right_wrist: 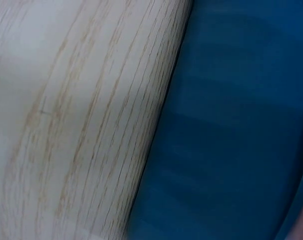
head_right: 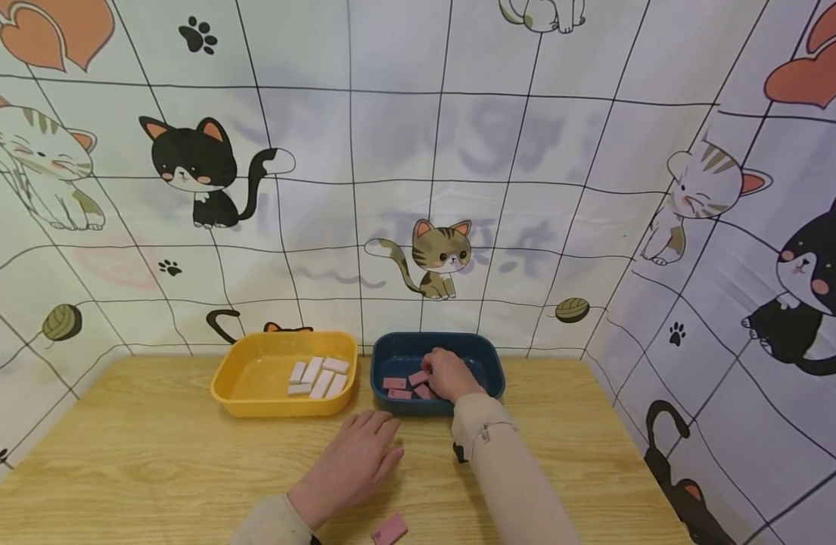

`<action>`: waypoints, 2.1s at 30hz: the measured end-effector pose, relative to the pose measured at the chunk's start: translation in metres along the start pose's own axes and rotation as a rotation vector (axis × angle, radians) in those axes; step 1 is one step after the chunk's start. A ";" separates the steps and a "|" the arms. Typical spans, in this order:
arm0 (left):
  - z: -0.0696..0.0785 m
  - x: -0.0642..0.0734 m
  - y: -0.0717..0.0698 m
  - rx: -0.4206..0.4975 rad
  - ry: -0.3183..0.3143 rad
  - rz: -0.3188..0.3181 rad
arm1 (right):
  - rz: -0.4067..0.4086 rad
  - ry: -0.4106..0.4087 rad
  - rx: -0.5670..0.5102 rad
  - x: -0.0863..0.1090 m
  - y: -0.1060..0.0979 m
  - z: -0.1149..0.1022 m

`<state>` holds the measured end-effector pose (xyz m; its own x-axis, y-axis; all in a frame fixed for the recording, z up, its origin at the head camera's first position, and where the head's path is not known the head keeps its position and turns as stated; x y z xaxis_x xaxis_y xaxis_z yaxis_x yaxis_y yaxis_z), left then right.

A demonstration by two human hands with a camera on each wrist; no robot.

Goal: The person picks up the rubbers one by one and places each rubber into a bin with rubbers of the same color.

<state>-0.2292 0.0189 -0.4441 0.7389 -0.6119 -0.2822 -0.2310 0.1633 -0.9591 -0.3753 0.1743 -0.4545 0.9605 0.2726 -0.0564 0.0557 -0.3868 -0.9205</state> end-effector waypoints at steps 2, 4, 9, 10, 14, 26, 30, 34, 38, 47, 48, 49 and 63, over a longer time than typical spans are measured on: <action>-0.001 0.000 0.000 0.007 -0.002 -0.004 | 0.003 0.005 -0.011 0.000 -0.001 0.000; -0.001 0.001 0.000 0.012 -0.005 -0.008 | 0.004 0.010 -0.019 0.001 -0.002 0.000; -0.002 0.002 -0.001 0.023 -0.012 -0.016 | 0.014 0.030 -0.038 0.003 -0.006 0.002; -0.003 0.002 -0.001 0.022 -0.012 -0.018 | 0.016 0.033 -0.047 0.004 -0.007 0.002; -0.004 0.003 -0.002 0.013 -0.015 -0.020 | 0.023 0.016 -0.062 0.009 -0.014 0.001; -0.009 0.006 -0.004 0.054 -0.055 -0.017 | 0.059 -0.071 -0.088 0.036 -0.032 -0.003; -0.010 0.008 -0.008 0.072 -0.067 -0.015 | 0.086 -0.084 -0.113 0.048 -0.038 -0.005; -0.011 0.009 -0.011 0.078 -0.075 -0.014 | 0.133 -0.118 -0.140 0.060 -0.045 -0.012; -0.012 0.010 -0.015 0.060 -0.067 0.003 | 0.180 -0.143 -0.156 0.073 -0.050 -0.021; -0.013 0.017 -0.019 0.038 -0.055 0.051 | 0.322 -0.262 -0.162 0.102 -0.051 -0.038; -0.013 0.018 -0.019 0.034 -0.053 0.057 | 0.330 -0.270 -0.165 0.105 -0.051 -0.040; -0.013 0.019 -0.020 0.027 -0.050 0.063 | 0.336 -0.272 -0.169 0.108 -0.050 -0.041; -0.010 0.024 -0.021 0.015 -0.038 0.035 | 0.239 -0.267 -0.243 0.140 -0.032 -0.050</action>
<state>-0.2125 -0.0066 -0.4303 0.7540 -0.5761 -0.3156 -0.2476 0.1957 -0.9489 -0.2294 0.1809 -0.4131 0.8519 0.3559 -0.3842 -0.0662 -0.6545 -0.7532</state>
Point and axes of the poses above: each hand's wrist, its own x-axis away from the middle knuckle, its own y-axis out of the palm, z = x × y, the point moved 6 cm from there along -x, towards the middle knuckle, and after that the axes turned 3 degrees about -x, right-handed, at the moved point
